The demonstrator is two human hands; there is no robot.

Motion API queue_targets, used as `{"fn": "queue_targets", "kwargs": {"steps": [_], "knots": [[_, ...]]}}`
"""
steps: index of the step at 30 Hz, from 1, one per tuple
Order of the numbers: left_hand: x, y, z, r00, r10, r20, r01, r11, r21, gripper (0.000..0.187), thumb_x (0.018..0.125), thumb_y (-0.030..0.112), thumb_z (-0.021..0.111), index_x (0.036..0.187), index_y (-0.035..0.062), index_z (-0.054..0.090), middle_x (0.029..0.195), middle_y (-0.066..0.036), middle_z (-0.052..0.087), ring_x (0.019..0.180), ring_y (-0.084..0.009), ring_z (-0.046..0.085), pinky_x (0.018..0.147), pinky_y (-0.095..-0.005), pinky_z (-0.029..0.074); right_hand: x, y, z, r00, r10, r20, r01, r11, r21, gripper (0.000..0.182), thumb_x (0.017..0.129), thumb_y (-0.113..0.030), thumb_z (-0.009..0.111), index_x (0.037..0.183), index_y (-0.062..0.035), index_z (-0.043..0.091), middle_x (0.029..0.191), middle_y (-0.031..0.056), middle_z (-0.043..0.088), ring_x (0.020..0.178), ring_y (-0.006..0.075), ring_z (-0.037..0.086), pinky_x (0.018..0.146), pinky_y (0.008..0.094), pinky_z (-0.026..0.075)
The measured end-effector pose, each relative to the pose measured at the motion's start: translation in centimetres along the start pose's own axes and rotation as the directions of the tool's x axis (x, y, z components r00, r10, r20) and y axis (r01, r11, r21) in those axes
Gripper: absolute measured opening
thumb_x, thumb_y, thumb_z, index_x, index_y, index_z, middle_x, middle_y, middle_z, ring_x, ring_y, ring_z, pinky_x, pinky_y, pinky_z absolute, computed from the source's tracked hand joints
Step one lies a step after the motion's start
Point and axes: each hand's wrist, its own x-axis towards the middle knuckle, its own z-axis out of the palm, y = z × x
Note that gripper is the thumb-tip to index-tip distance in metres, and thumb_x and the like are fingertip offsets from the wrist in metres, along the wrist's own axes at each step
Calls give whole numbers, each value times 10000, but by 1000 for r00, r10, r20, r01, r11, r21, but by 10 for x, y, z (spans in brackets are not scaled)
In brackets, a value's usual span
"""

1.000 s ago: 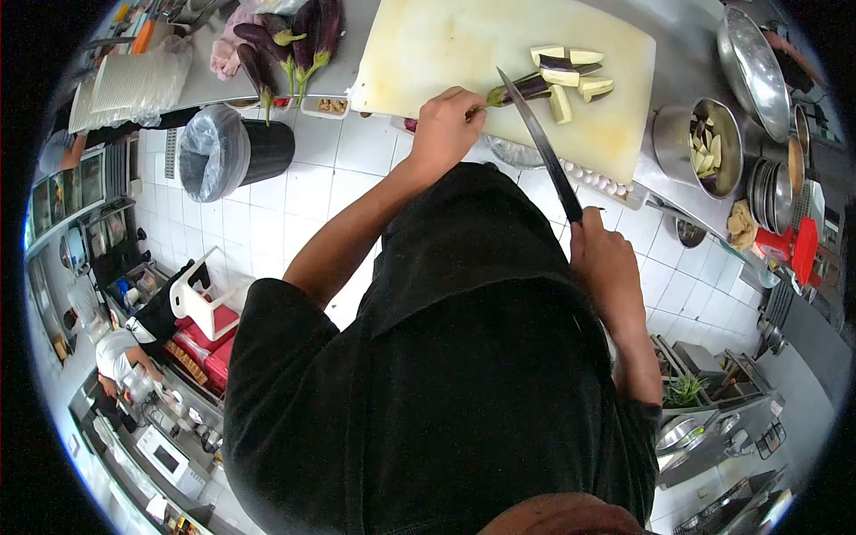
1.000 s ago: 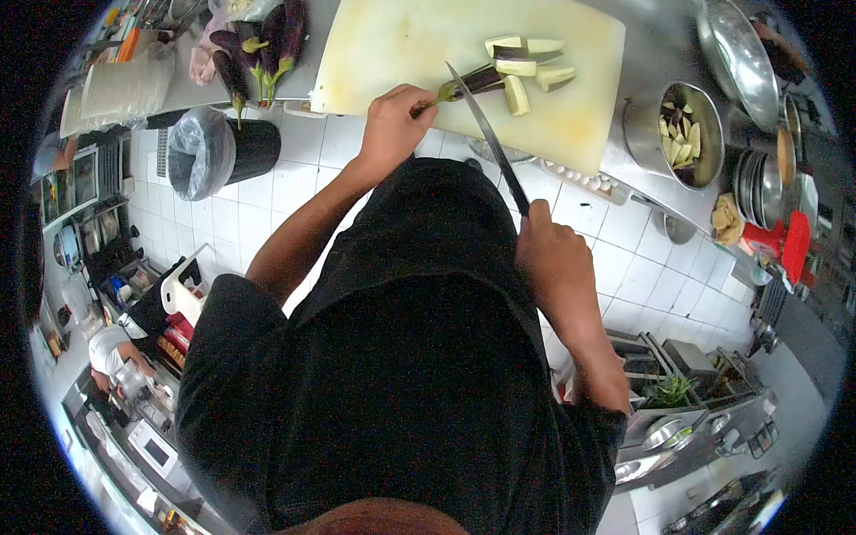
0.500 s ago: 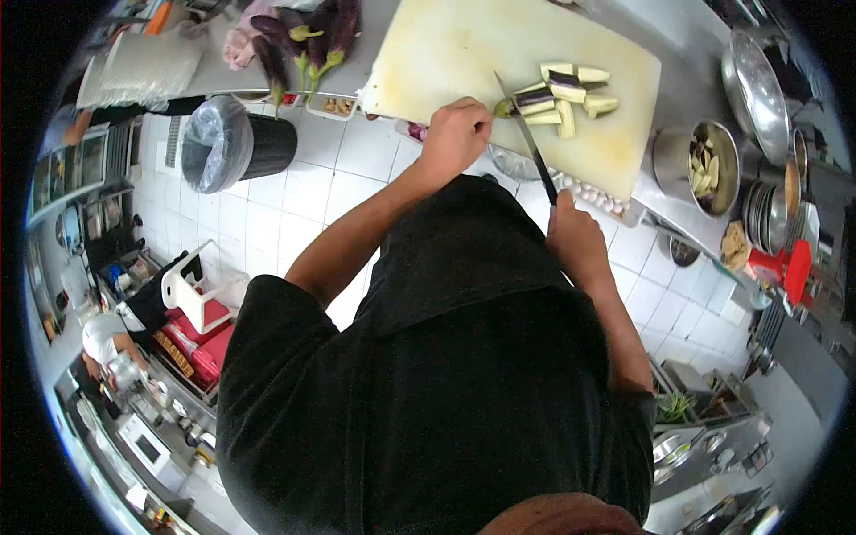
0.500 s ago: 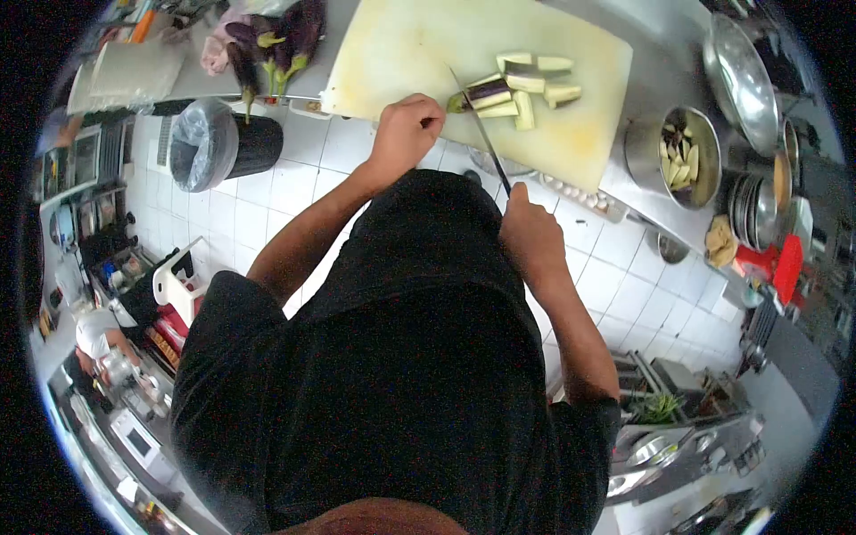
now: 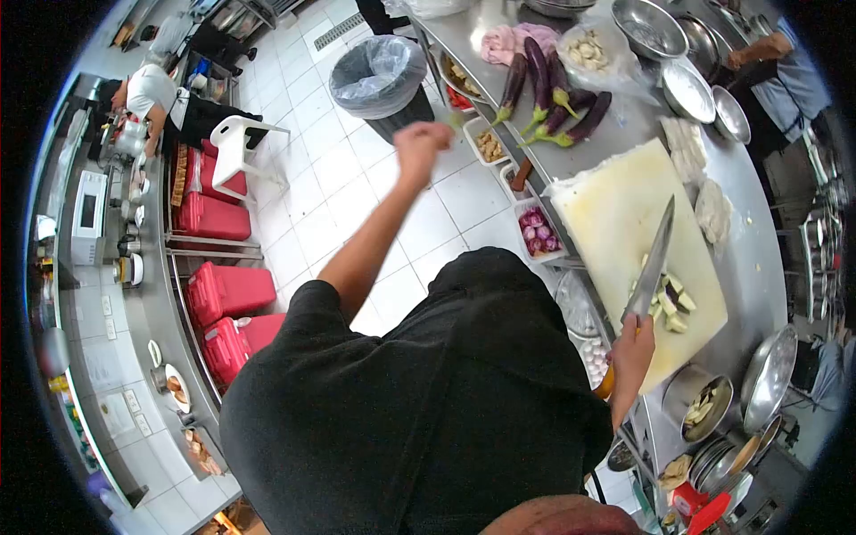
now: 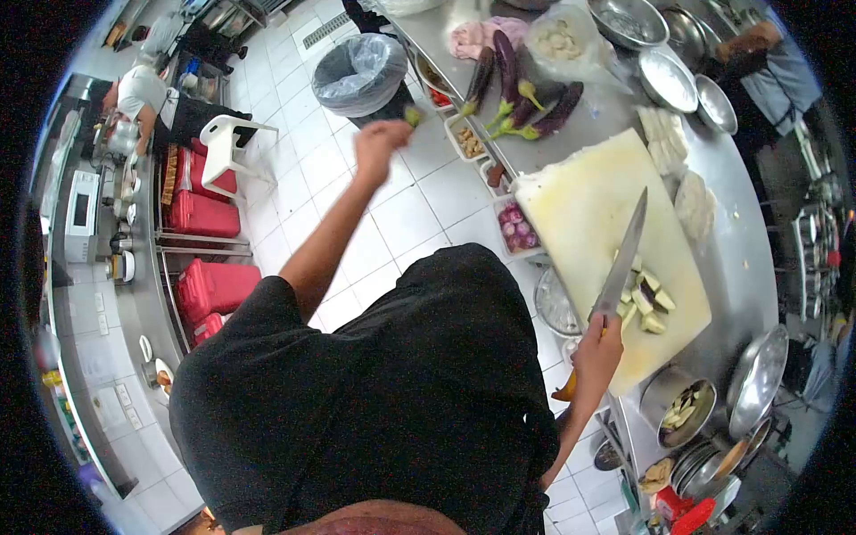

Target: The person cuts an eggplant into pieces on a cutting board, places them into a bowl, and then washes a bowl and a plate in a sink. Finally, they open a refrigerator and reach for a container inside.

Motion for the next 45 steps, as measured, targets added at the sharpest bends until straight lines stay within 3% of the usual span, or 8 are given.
{"fn": "queue_targets", "kwargs": {"steps": [2,4,6,11,18,26,30,45], "knots": [[56,20,-50,974,149,-172,-126,982,139,192,865,147,627,937,14,745,867,-99,732,704,-190,650,687,-340,526,6,-5,9,1000,1,-16,0,998,58,265,996,-278,503,1001,-18,556,670,158,577,484,267,584,455,393,449],[161,2,-126,604,772,199,-544,216,811,251,866,255,660,950,32,738,849,-84,715,779,-155,648,749,-308,501,4,-9,16,997,72,-24,-67,983,171,262,999,-281,511,980,-23,552,615,87,538,439,198,533,381,327,400],[255,-4,-193,543,719,433,-59,-482,874,182,929,140,549,956,105,725,815,-83,675,754,-232,635,723,-356,515,-4,-18,20,996,75,-48,-62,971,232,250,996,-269,522,978,-21,554,609,64,532,434,166,501,390,304,393],[159,151,-11,779,608,-154,-573,789,221,528,928,87,669,1397,-46,467,1434,-209,462,1188,-268,569,980,-399,513,-47,-43,15,937,292,-193,-206,906,370,232,987,-238,549,973,-7,555,603,78,536,448,170,528,445,327,437],[-7,91,189,389,552,737,-624,747,-231,532,805,118,799,1278,16,579,1269,-149,619,1083,-249,609,933,-351,490,-132,-22,24,700,506,-504,-392,862,321,199,968,-206,576,973,-7,584,632,182,597,519,327,591,520,415,469],[-193,55,275,-270,353,896,-759,495,-423,887,689,408,826,1424,84,449,1434,-204,364,1352,-384,320,1081,-508,311,-153,30,37,577,455,-679,-374,886,276,219,940,-215,580,952,3,597,649,184,621,534,333,608,526,421,477],[-241,38,321,-292,338,895,-819,395,-416,953,665,459,797,1460,119,394,1421,-228,344,1322,-400,313,1048,-566,287,-149,53,19,713,618,-332,-173,613,771,191,963,-215,534,897,-40,572,617,14,507,450,94,508,408,254,408],[-277,5,437,-142,166,976,-957,230,-179,455,740,149,644,1191,106,606,1111,-168,529,1045,-374,532,879,-466,502,-124,169,-36,895,384,-226,-111,684,721,223,975,-218,552,953,1,583,676,33,533,513,107,514,460,261,447]]}}
